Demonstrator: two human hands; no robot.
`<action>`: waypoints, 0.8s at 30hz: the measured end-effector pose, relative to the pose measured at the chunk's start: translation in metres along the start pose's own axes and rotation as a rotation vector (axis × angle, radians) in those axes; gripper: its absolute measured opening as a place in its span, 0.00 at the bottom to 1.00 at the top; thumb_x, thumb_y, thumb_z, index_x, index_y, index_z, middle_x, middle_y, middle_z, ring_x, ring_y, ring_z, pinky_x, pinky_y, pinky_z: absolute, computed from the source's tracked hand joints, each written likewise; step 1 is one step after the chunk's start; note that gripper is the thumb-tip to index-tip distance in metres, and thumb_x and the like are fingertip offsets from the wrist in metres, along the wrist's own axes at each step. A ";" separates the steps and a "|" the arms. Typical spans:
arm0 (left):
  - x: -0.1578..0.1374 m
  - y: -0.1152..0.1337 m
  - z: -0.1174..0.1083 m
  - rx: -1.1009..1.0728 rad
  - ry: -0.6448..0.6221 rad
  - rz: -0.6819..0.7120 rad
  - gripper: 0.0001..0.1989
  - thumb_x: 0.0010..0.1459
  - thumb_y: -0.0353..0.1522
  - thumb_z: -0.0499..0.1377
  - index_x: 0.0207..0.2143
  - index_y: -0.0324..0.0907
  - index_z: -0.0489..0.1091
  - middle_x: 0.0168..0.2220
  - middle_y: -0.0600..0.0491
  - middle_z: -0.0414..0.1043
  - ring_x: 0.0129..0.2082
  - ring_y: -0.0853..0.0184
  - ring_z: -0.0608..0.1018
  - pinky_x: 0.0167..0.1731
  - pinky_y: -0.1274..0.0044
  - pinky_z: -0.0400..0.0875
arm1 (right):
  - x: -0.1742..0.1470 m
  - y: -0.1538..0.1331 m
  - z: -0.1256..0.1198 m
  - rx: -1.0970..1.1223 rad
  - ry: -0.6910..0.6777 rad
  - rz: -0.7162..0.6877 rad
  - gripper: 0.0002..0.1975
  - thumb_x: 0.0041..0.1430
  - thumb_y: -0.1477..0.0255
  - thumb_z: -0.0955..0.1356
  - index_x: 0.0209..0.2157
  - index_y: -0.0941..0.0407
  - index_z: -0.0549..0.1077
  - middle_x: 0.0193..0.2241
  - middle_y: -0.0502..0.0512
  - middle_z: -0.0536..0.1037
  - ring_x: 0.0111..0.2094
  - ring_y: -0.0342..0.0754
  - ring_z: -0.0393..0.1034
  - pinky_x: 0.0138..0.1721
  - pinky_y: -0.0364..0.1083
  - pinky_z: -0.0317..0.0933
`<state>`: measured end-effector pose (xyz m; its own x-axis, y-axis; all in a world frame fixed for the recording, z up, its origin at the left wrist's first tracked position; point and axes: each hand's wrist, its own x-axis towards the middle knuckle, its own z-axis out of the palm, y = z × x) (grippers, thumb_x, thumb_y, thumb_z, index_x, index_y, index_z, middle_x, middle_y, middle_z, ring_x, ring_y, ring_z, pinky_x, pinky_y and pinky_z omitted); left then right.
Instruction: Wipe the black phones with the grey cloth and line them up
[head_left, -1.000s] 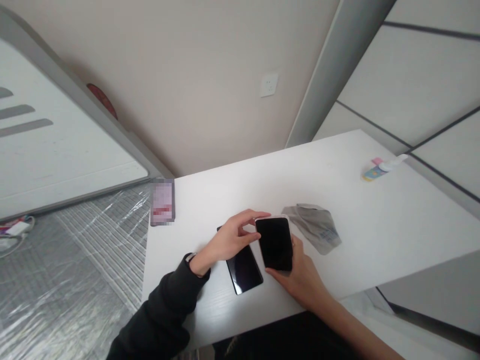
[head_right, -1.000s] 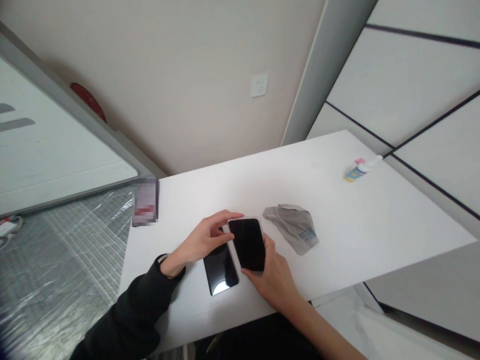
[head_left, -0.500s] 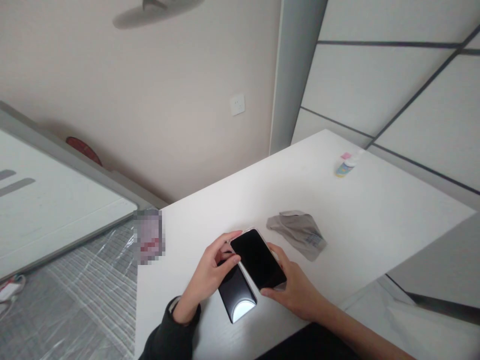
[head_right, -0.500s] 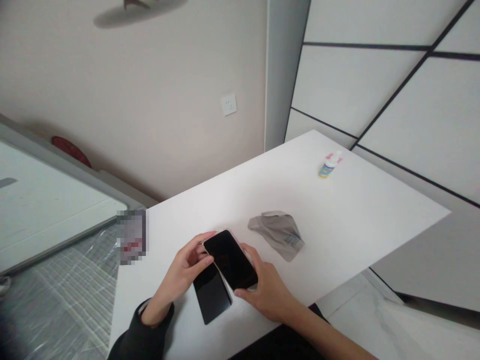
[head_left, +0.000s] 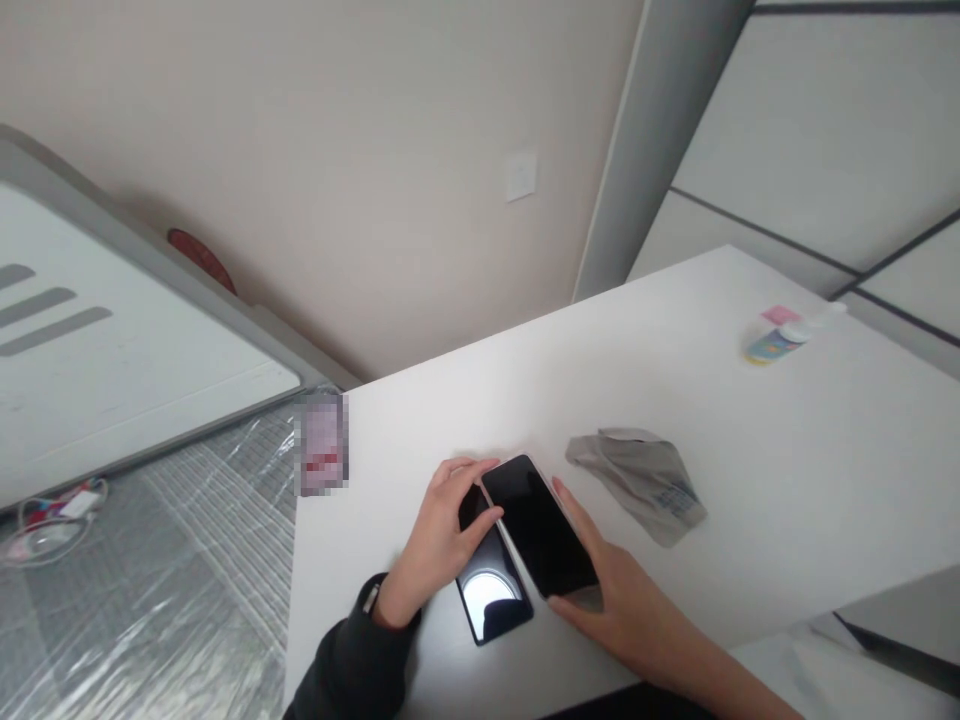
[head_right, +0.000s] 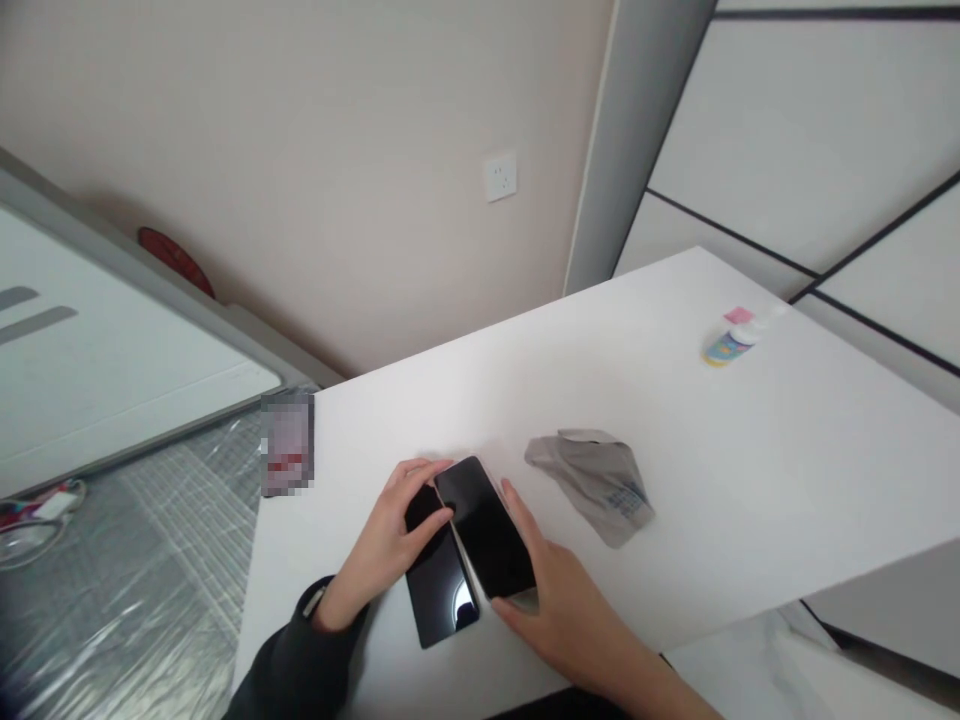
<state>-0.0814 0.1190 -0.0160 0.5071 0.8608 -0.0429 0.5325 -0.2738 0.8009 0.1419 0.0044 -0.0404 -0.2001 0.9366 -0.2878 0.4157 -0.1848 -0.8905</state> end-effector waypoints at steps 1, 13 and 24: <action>0.000 -0.002 0.002 0.009 -0.001 0.001 0.23 0.63 0.31 0.64 0.60 0.48 0.70 0.56 0.46 0.74 0.59 0.55 0.71 0.62 0.57 0.67 | -0.001 0.004 0.001 -0.070 0.000 -0.049 0.56 0.59 0.76 0.69 0.74 0.41 0.28 0.75 0.63 0.51 0.70 0.64 0.60 0.65 0.66 0.62; 0.002 -0.013 0.005 0.261 -0.043 0.127 0.22 0.64 0.33 0.62 0.60 0.42 0.68 0.56 0.41 0.69 0.59 0.50 0.70 0.61 0.53 0.66 | 0.011 0.024 -0.007 -0.665 0.190 -0.372 0.53 0.61 0.44 0.70 0.75 0.55 0.44 0.50 0.67 0.78 0.46 0.65 0.75 0.46 0.60 0.73; 0.006 -0.019 0.009 0.443 -0.007 0.215 0.21 0.68 0.38 0.59 0.60 0.40 0.67 0.50 0.43 0.72 0.51 0.52 0.72 0.51 0.58 0.71 | 0.013 0.005 -0.013 -0.653 0.287 -0.457 0.50 0.62 0.35 0.57 0.67 0.61 0.62 0.40 0.64 0.82 0.36 0.58 0.78 0.37 0.54 0.73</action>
<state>-0.0824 0.1258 -0.0368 0.6410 0.7622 0.0908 0.6515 -0.6028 0.4607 0.1530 0.0191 -0.0444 -0.2765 0.9330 0.2304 0.7956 0.3567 -0.4896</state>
